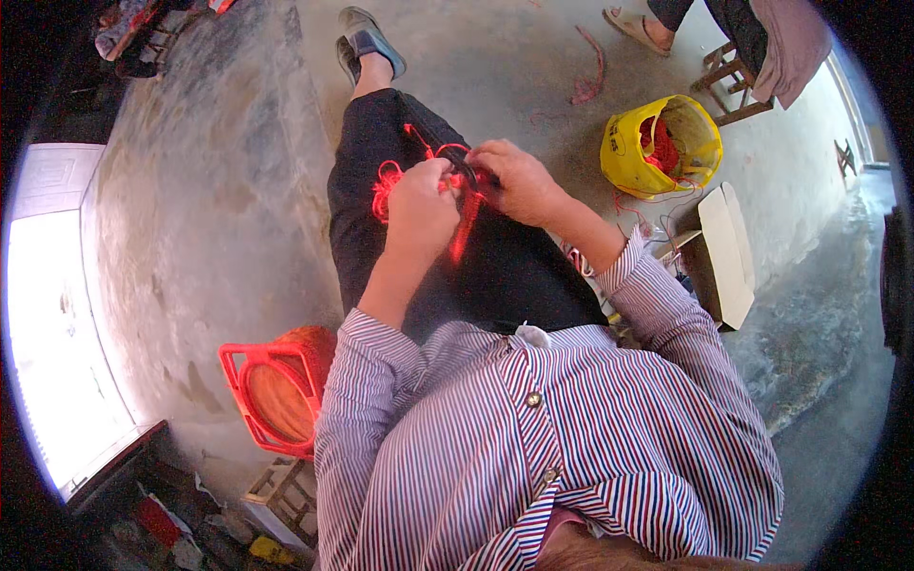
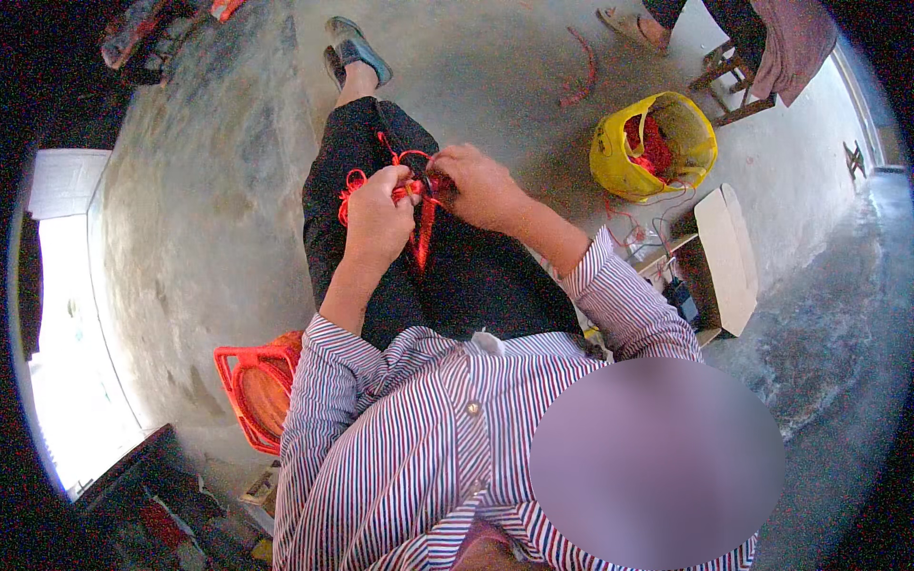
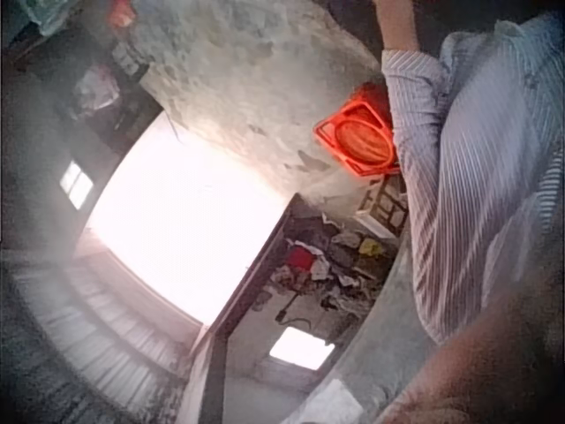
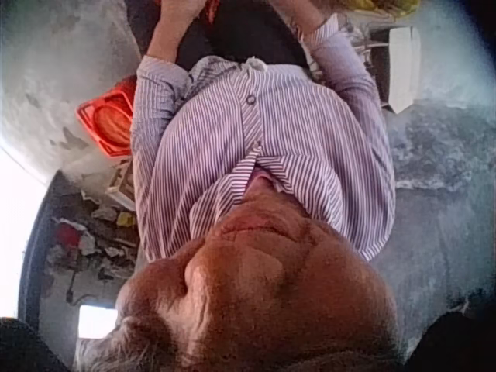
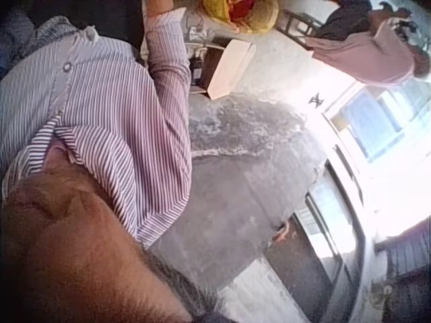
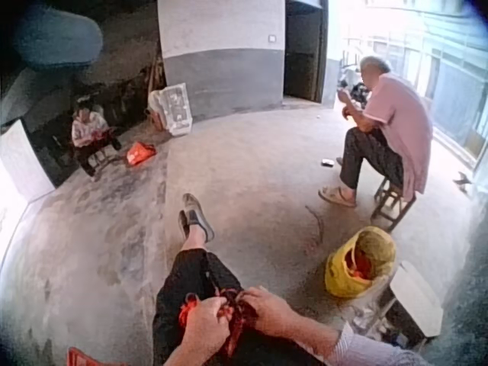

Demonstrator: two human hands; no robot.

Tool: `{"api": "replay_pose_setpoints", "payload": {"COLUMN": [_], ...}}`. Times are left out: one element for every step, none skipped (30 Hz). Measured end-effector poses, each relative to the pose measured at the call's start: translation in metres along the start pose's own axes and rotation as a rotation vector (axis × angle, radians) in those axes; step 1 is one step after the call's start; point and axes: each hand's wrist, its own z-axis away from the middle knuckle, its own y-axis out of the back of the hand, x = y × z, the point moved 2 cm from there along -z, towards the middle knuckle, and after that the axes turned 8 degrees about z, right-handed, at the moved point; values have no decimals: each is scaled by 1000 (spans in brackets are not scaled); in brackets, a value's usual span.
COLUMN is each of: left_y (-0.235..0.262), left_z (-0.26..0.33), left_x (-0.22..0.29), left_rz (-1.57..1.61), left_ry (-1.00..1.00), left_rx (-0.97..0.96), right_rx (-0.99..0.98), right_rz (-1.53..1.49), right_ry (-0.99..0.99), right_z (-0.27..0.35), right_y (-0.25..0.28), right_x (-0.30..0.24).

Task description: Wrapping red plastic cord around a frame for furniture manufacturing.

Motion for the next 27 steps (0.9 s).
{"api": "replay_pose_setpoints", "payload": {"left_y": [1, 3, 3, 7, 9, 10, 6, 0, -2, -8, -12, -14, -14, -14, -17, -18, -19, -19, -20, -21, -22, -24, -26, -26, -25, -22, -19], "left_z": [2, 5, 7, 11, 15, 19, 22, 24, 25, 25, 25, 25, 25, 26, 25, 24, 23, 22, 22, 21, 19, 17, 16, 17, 19, 21, 21], "left_x": [2, 5, 8, 16, 22, 23, 19, 16, 17, 15, 13, 12, 8, 6, 5, 5, 5, 6, 7, 7, 7, 6, 5, 7, 10, 12, 17], "left_rz": [41, -66, -61, -4, 52, 52, 264, 475, 480, 524, 567, 567, 589, 606, 604, 607, 609, 606, 602, 597, 596, 599, 602, 603, 553, 502, 508], "left_ry": [21, -145, -145, -204, -264, -259, -54, 151, 151, 206, 261, 261, 277, 291, 288, 265, 242, 240, 269, 299, 298, 327, 356, 357, 285, 213, 215], "left_rx": [55, 116, 116, 168, 221, 233, 106, -23, -18, -6, 6, 4, -3, -9, -13, -11, -10, -13, -12, -12, -12, -36, -60, -49, 60, 168, 163], "right_rx": [27, 24, 122, 216, 210, 279, 345, 338, 286, 229, 124, 19, -69, -206, -332, -464, -564, -596, -591, -687, -790, -762, -760, -824, -889, -904, -640], "right_rz": [61, 64, -53, -171, -167, -544, -918, -912, -1237, -1556, -1654, -1754, -1860, -1930, -1947, -1956, -1881, -1919, -1921, -1990, -2055, -2090, -2091, -2111, -2129, -2127, -2029], "right_ry": [-17, -18, -90, -158, -157, -250, -351, -349, -271, -190, -82, 33, 4, 28, -59, -154, -204, -161, -158, -108, -58, 37, 38, 94, 150, 148, 368], "right_z": [1, 4, 7, 10, 12, 14, 18, 23, 30, 38, 44, 51, 60, 70, 84, 91, 88, 89, 88, 88, 88, 87, 85, 80, 75, 70, 65], "right_y": [1, 6, 24, 41, 54, 66, 77, 88, 98, 106, 110, 114, 116, 114, 114, 116, 124, 121, 121, 122, 122, 120, 118, 117, 116, 115, 118], "right_x": [0, 1, 2, -1, -6, -9, -11, -18, -31, -44, -60, -78, -102, -119, -132, -146, -162, -172, -177, -183, -189, -191, -191, -190, -189, -185, -178]}}
